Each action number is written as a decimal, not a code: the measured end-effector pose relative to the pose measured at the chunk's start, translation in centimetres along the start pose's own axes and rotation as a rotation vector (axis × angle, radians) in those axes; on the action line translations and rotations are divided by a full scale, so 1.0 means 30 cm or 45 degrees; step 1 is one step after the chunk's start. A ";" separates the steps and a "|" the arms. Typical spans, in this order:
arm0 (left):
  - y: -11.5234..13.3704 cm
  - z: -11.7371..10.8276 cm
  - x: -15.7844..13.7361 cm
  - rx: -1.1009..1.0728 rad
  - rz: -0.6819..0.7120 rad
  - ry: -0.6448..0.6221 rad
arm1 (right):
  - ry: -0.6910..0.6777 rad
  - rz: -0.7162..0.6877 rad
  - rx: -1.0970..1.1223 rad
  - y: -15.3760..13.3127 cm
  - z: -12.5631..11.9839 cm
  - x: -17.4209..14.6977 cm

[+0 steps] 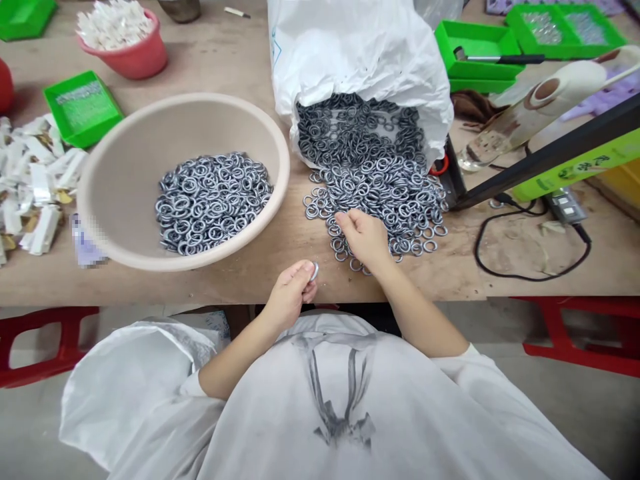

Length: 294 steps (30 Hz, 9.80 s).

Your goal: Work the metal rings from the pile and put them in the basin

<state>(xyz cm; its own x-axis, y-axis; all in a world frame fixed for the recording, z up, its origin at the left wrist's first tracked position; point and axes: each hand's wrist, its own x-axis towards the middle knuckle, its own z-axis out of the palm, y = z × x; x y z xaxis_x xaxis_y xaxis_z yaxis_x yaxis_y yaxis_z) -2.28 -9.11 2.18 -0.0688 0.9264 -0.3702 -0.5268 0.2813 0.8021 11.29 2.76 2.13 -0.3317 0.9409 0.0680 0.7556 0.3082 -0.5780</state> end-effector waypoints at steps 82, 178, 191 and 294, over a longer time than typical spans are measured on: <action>0.030 -0.076 0.070 -0.162 0.003 0.152 | -0.100 -0.110 0.259 -0.027 0.034 0.137; 0.067 -0.035 0.003 0.786 0.334 -0.460 | -0.382 -0.475 0.585 -0.016 -0.059 -0.107; 0.432 -0.212 0.000 2.083 1.145 0.625 | 0.878 0.044 0.229 0.345 -0.111 -0.082; -0.076 -0.038 0.312 1.947 1.451 -0.168 | 0.993 0.068 0.472 0.548 -0.085 -0.044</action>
<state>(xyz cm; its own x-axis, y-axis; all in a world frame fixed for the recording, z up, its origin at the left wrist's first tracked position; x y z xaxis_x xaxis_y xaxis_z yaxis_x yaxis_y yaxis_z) -2.70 -1.37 -3.66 0.3012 0.7942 0.5277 0.8087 -0.5060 0.3001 25.59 6.94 -5.39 0.2835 0.8222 0.4935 0.4814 0.3231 -0.8148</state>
